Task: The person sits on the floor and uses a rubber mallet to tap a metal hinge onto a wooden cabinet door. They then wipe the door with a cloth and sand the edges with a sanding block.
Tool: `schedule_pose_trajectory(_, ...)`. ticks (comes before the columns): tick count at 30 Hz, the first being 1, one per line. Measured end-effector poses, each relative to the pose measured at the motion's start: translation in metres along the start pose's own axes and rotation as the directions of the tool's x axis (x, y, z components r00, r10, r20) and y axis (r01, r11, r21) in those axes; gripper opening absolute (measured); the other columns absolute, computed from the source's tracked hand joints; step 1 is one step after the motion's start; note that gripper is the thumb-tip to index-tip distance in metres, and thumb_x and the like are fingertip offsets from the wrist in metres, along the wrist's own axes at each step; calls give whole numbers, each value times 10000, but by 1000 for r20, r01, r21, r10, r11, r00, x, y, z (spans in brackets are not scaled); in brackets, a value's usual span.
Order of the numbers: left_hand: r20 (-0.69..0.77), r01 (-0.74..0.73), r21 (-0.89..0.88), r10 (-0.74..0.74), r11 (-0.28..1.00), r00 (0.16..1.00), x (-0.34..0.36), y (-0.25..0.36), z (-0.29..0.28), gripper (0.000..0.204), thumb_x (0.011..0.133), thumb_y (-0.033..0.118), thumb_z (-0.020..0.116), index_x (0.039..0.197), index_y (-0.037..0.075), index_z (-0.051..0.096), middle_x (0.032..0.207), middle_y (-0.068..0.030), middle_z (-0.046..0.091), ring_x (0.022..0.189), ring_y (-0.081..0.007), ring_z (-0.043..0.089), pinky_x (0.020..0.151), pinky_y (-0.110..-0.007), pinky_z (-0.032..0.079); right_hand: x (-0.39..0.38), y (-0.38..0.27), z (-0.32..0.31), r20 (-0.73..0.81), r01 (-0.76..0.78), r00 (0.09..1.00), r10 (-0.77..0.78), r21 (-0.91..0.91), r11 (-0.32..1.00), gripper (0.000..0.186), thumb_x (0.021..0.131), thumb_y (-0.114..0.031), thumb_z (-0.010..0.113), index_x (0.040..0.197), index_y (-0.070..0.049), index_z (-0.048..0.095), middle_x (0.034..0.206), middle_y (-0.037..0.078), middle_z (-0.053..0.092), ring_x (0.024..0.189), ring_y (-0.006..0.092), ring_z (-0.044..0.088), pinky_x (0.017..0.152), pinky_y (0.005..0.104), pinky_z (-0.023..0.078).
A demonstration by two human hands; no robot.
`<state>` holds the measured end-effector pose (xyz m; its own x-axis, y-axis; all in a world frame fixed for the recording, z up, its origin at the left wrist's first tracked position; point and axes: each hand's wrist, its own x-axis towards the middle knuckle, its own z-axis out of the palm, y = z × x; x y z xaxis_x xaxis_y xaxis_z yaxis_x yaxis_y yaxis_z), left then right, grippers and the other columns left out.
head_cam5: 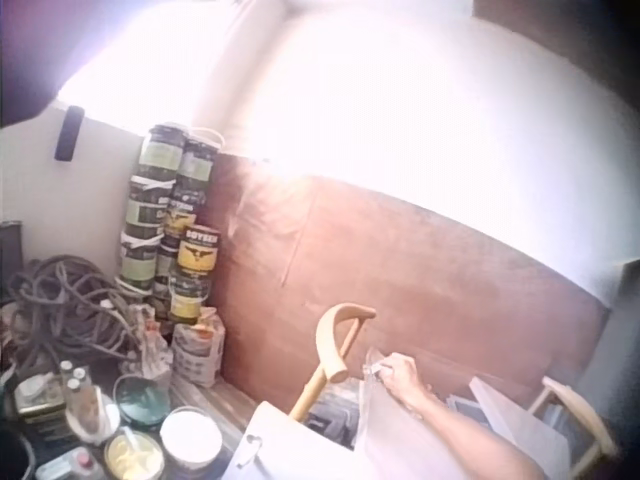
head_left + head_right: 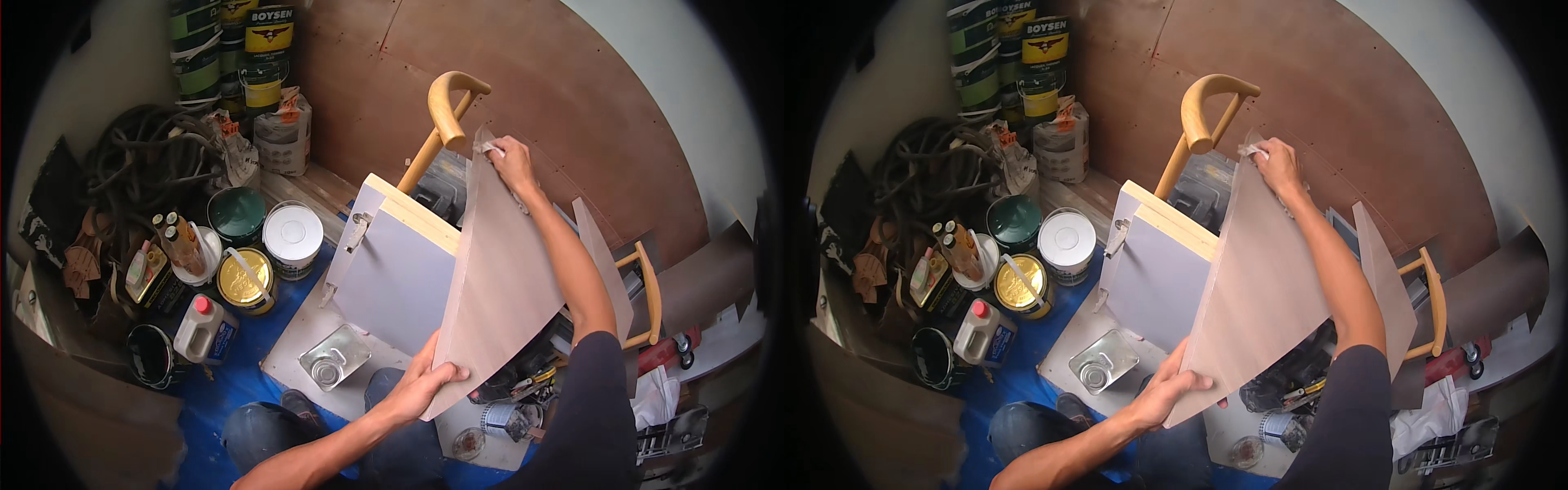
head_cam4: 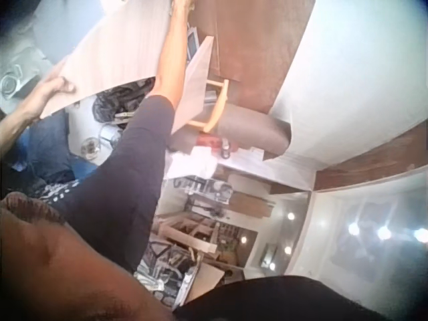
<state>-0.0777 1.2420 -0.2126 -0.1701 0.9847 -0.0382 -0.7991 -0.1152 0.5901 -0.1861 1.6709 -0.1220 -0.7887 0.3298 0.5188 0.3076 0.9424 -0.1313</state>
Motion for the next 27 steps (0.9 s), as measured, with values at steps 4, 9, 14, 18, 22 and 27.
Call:
schedule_pose_trajectory(4, -18, 8, -28, -8, 1000, 1000, -2, 0, -5, 826, 845, 137, 617, 1567, 17, 233, 1207, -191, 589, 915, -277, 684, 858, -396, 549, 54, 6, 28, -34, -179, 984, 176, -166, 970, 278, 913, -273, 657, 1113, -122, 778, 1124, 134, 729, 1091, 372, 679, 931, 469, 529)
schedule_pose_trajectory(9, -27, 27, 3, -27, 1000, 999, -2, 6, -2, 839, 868, 153, 636, 1588, 44, 219, 1226, -177, 592, 918, -261, 685, 860, -387, 547, 61, 6, 39, -43, -276, 961, 273, -181, 944, 309, 922, -295, 648, 1165, -144, 764, 1185, 127, 715, 1144, 373, 661, 948, 488, 523)
schedule_pose_trajectory(14, -81, -21, 74, 27, 997, 996, 3, -8, -15, 862, 867, 189, 669, 1600, 63, 232, 1252, -157, 596, 916, -232, 679, 868, -374, 535, 19, -7, 16, 116, -42, 992, 54, -104, 994, 282, 930, -268, 636, 1128, -118, 769, 1137, 143, 708, 1110, 378, 665, 939, 483, 519)
schedule_pose_trajectory(18, -44, 3, 81, 0, 997, 999, 2, -5, -11, 842, 876, 166, 653, 1597, 58, 232, 1250, -161, 592, 980, -237, 668, 884, -370, 527, 40, 8, 17, 12, -37, 999, 39, -130, 991, 273, 933, -233, 621, 1117, -88, 762, 1068, 167, 709, 1033, 391, 676, 909, 453, 516)
schedule_pose_trajectory(22, -13, 5, 36, -4, 999, 1000, -1, 7, -3, 821, 884, 120, 623, 1591, 52, 211, 1206, -176, 606, 911, -253, 692, 803, -361, 555, 69, 18, 33, -14, -268, 963, 270, -186, 945, 286, 939, -250, 618, 1149, -112, 757, 1175, 186, 704, 1123, 403, 662, 942, 465, 522)
schedule_pose_trajectory(27, -49, -52, 94, 57, 994, 997, 5, -11, -19, 816, 872, 106, 616, 1582, 39, 219, 1205, -180, 604, 907, -260, 693, 813, -382, 563, 20, -7, 17, 111, -57, 992, 66, -84, 995, 274, 948, -212, 598, 1127, -71, 750, 1148, 186, 695, 1110, 408, 650, 954, 471, 500)
